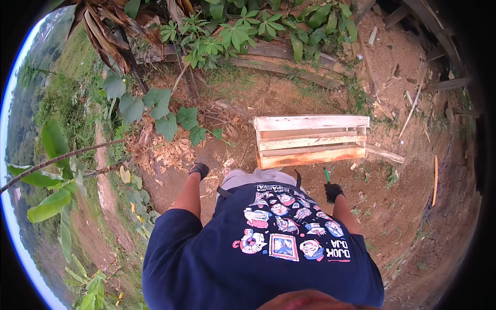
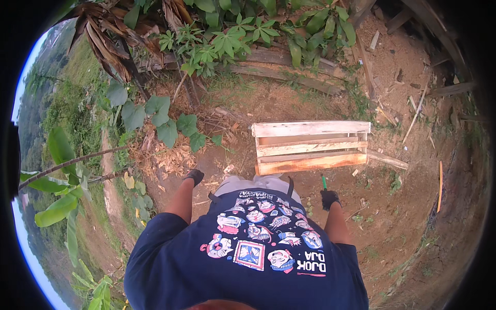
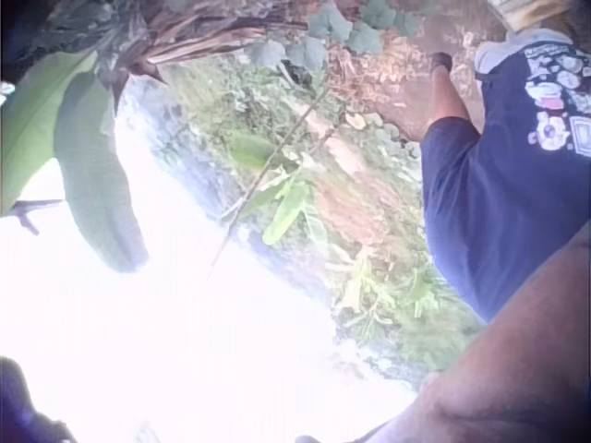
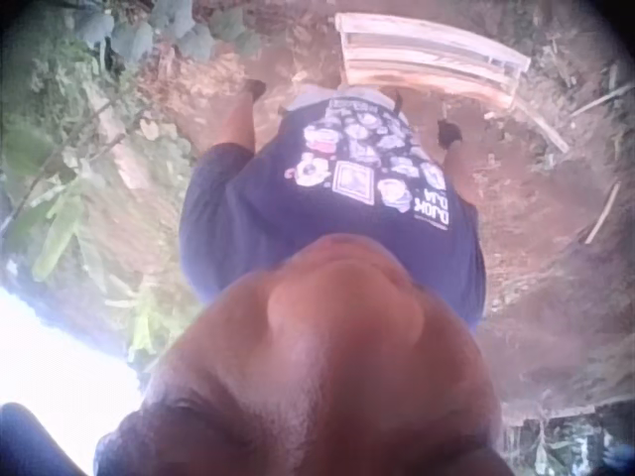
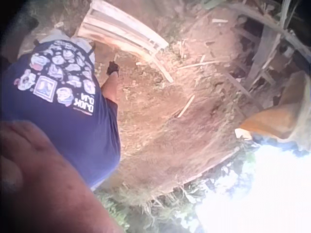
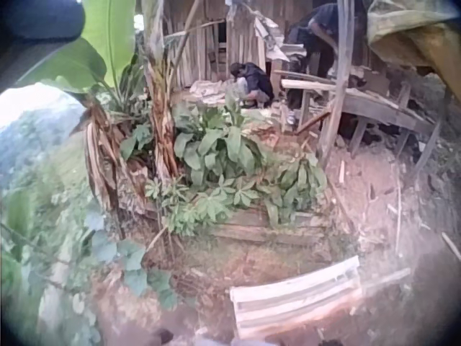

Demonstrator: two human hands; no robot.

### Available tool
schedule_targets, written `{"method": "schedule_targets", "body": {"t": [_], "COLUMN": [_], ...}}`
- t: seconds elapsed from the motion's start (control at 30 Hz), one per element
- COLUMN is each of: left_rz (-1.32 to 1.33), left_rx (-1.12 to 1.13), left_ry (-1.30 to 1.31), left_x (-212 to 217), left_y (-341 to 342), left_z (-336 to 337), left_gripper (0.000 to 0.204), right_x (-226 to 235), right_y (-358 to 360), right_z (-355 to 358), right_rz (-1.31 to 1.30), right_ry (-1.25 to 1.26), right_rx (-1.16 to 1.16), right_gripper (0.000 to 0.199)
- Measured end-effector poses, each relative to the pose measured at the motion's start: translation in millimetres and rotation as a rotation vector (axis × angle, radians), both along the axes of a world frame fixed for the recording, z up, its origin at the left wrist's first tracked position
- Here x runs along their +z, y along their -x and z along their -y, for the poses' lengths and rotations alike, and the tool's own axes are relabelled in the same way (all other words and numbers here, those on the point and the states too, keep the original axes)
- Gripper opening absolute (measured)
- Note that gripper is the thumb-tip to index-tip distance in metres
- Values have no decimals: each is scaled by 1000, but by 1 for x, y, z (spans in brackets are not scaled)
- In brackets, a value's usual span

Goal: The person hammers nails into a wooden crate using a hammer. They are sitting on the ground in an outdoor area, repeatedly striking nails to secure the wooden planks of the crate.

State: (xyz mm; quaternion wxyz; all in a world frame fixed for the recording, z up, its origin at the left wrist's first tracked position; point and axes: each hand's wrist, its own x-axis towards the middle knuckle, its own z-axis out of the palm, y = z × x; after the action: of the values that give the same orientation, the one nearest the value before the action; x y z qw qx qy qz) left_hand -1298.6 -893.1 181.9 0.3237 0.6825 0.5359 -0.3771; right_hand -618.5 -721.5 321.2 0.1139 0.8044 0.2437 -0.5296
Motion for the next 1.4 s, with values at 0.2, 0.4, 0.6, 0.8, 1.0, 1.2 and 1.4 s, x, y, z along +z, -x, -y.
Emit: {"method": "schedule_targets", "body": {"t": [0.2, 0.4, 0.6, 0.8, 1.0, 1.2, 1.4], "left_rz": [50, 181, 192, 148, 352, 662, 496], "left_rx": [-246, 30, -919, -334, -284, -194, -118], "left_ry": [-144, -268, -64, 18, 90, -174, 14], "left_x": [35, 24, -38, -26, -18, -43, -17], "left_y": [-15, 3, 22, 30, 19, 48, -66], "left_z": [-135, -236, -302, -269, -220, -168, -159], "left_gripper": [22, 26, 27, 32, 33, 28, 40], "right_x": [-42, -40, -72, -58, -97, -140, -231], "right_y": [-10, 70, 163, 273, 324, 355, 384], "right_z": [22, 105, 219, 265, 294, 251, 275], "right_rz": [0, -107, -161, 3, -14, 31, 360], "right_ry": [153, 18, -102, 101, 9, -248, -552], "right_rx": [-139, -586, -1032, -940, -630, -432, -430], "right_gripper": [27, 28, 32, 35, 40, 50, 47]}}
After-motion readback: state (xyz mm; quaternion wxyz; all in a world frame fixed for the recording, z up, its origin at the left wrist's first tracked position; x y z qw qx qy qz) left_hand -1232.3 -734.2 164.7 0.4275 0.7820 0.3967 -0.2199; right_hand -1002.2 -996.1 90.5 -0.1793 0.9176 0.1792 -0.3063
